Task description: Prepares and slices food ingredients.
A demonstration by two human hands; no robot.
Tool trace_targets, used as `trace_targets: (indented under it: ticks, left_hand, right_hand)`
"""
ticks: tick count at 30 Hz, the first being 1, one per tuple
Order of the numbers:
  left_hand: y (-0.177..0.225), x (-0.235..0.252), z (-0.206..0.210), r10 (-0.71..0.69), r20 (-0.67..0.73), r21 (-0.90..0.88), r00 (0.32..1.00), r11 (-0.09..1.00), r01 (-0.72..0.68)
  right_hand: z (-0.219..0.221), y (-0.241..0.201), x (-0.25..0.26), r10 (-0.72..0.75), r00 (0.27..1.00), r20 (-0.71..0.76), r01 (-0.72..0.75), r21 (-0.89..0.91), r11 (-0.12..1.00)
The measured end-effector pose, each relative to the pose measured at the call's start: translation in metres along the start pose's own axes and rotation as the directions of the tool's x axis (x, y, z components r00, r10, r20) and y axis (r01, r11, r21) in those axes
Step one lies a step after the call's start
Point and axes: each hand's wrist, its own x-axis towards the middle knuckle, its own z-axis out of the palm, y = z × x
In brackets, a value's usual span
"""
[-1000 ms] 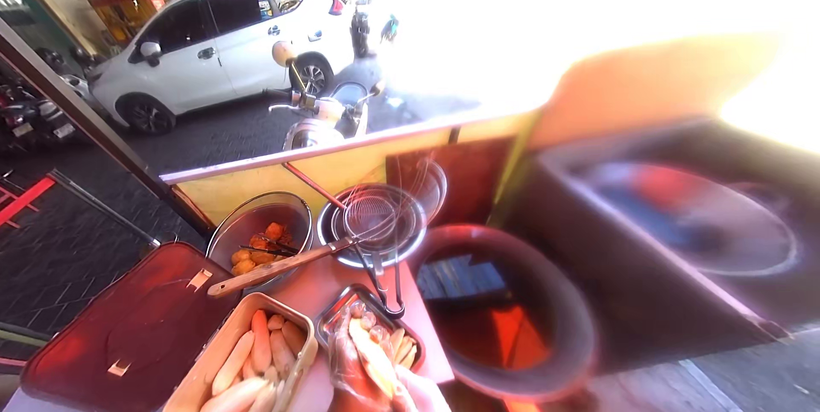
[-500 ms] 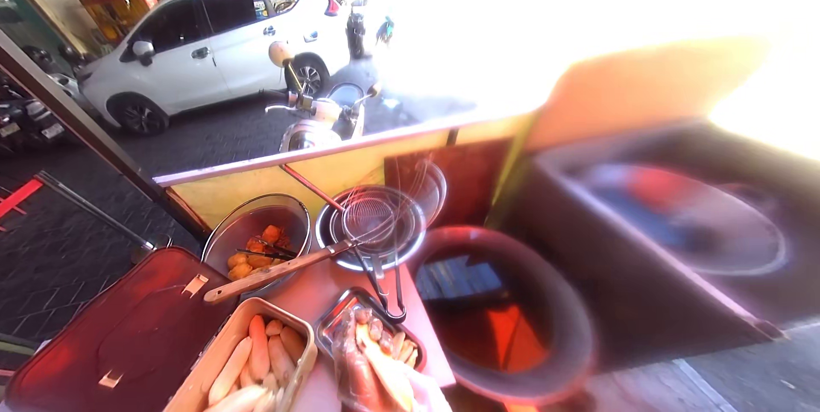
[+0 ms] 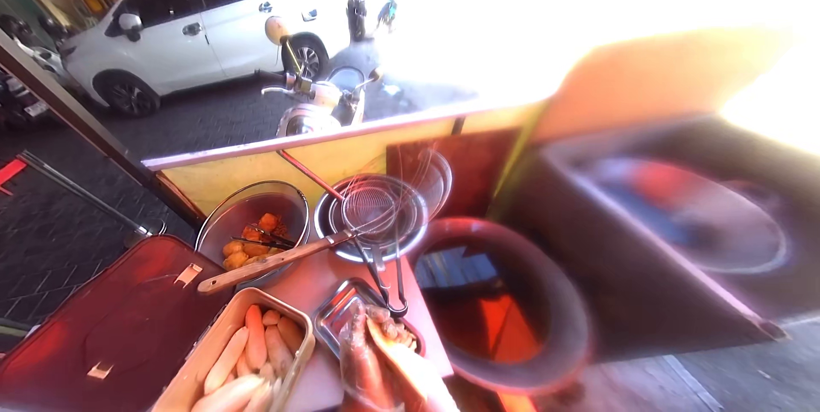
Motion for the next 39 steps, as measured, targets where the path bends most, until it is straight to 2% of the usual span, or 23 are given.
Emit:
trace_targets:
  ticks: [1, 3, 4, 7, 10, 12, 15, 18, 19, 21, 22, 24, 26, 30, 31, 32, 33, 35, 36, 37, 38, 39]
  left_hand:
    - [-0.014, 0.011, -0.021, 0.016, -0.009, -0.011, 1.0, 1.0, -0.016]
    - [-0.017, 0.016, -0.028, -0.025, -0.125, -0.001, 0.992, 1.0, 0.025]
    - [-0.014, 0.016, -0.027, -0.061, -0.147, -0.022, 0.987, 0.998, 0.058]
    - [-0.013, 0.015, -0.042, -0.155, -0.162, -0.098, 0.975, 0.985, 0.141]
    - [-0.021, 0.01, -0.075, -0.129, -0.113, -0.104, 0.985, 0.988, 0.118]
    - [-0.025, 0.001, -0.097, -0.18, -0.124, -0.07, 0.976, 0.982, 0.173]
    - [-0.026, -0.006, -0.131, -0.352, -0.256, 0.054, 0.9, 0.925, 0.377]
    - [-0.023, 0.006, -0.152, -0.342, -0.386, 0.295, 0.857, 0.834, 0.466]
    - [-0.025, 0.012, -0.155, -0.301, -0.411, 0.395, 0.86, 0.792, 0.466]
    - [-0.031, 0.024, -0.157, -0.24, -0.401, 0.62, 0.884, 0.64, 0.455]
    - [-0.035, 0.03, -0.156, -0.243, -0.362, 0.721, 0.9, 0.539, 0.435]
    - [-0.043, 0.041, -0.145, -0.282, -0.303, 0.887, 0.91, 0.266, 0.377]
    - [-0.049, 0.051, -0.141, -0.354, -0.212, 0.971, 0.911, 0.026, 0.236]
    - [-0.042, 0.054, -0.115, -0.376, -0.051, 0.957, 0.925, -0.282, -0.062]
    - [-0.034, 0.051, -0.102, -0.38, 0.003, 0.934, 0.925, -0.33, -0.139]
    - [-0.023, 0.045, -0.091, -0.364, 0.063, 0.924, 0.929, -0.331, -0.192]
    - [-0.01, 0.038, -0.085, -0.31, 0.137, 0.929, 0.941, -0.289, -0.23]
    - [0.025, 0.025, -0.08, -0.088, 0.337, 0.926, 0.937, -0.15, -0.347]
    - [0.049, 0.019, -0.082, 0.047, 0.39, 0.916, 0.92, -0.122, -0.382]
    - [0.076, 0.015, -0.089, 0.158, 0.361, 0.927, 0.919, -0.165, -0.336]
    - [0.106, 0.01, -0.1, 0.238, 0.262, 0.942, 0.935, -0.272, -0.195]
    - [0.135, 0.006, -0.111, 0.272, 0.106, 0.913, 0.957, -0.408, 0.014]
  right_hand:
    - [-0.001, 0.002, 0.001, 0.022, 1.0, -0.015, -0.021, 0.046, 0.999]
    - [-0.004, -0.001, 0.001, 0.146, 0.988, -0.059, -0.143, 0.056, 0.988]
    - [-0.008, -0.003, 0.003, 0.207, 0.977, -0.045, -0.208, -0.021, 0.978]
    - [-0.016, -0.007, 0.011, 0.303, 0.952, 0.041, -0.285, -0.243, 0.927]
    - [-0.023, -0.006, 0.024, 0.412, 0.902, 0.129, -0.337, -0.385, 0.859]
    - [-0.023, 0.007, 0.026, 0.409, 0.903, 0.136, -0.315, -0.439, 0.842]
    - [-0.031, 0.018, 0.02, 0.441, 0.89, 0.117, -0.326, -0.512, 0.795]
    - [-0.042, 0.037, 0.009, 0.546, 0.832, 0.098, -0.435, -0.495, 0.752]
    - [-0.046, 0.046, 0.004, 0.576, 0.812, 0.091, -0.468, -0.487, 0.737]
    - [-0.054, 0.063, -0.007, 0.608, 0.79, 0.082, -0.506, -0.472, 0.722]
    - [-0.057, 0.068, -0.012, 0.612, 0.786, 0.082, -0.515, -0.46, 0.723]
    - [-0.065, 0.075, -0.021, 0.617, 0.783, 0.078, -0.532, -0.428, 0.731]
    - [-0.068, 0.076, -0.028, 0.616, 0.784, 0.079, -0.547, -0.383, 0.744]
    - [-0.068, 0.077, -0.034, 0.584, 0.807, 0.087, -0.534, -0.314, 0.785]
    - [-0.069, 0.077, -0.035, 0.576, 0.813, 0.085, -0.529, -0.304, 0.792]
    - [-0.069, 0.077, -0.037, 0.57, 0.817, 0.085, -0.527, -0.289, 0.799]
    - [-0.069, 0.077, -0.038, 0.565, 0.821, 0.083, -0.525, -0.277, 0.805]
    - [-0.072, 0.076, -0.041, 0.553, 0.83, 0.074, -0.517, -0.272, 0.812]
    - [-0.074, 0.077, -0.043, 0.547, 0.835, 0.067, -0.511, -0.276, 0.814]
    - [-0.075, 0.079, -0.046, 0.54, 0.84, 0.061, -0.505, -0.277, 0.817]
    - [-0.074, 0.081, -0.049, 0.53, 0.846, 0.061, -0.498, -0.267, 0.825]
    - [-0.073, 0.083, -0.051, 0.525, 0.848, 0.067, -0.494, -0.255, 0.831]
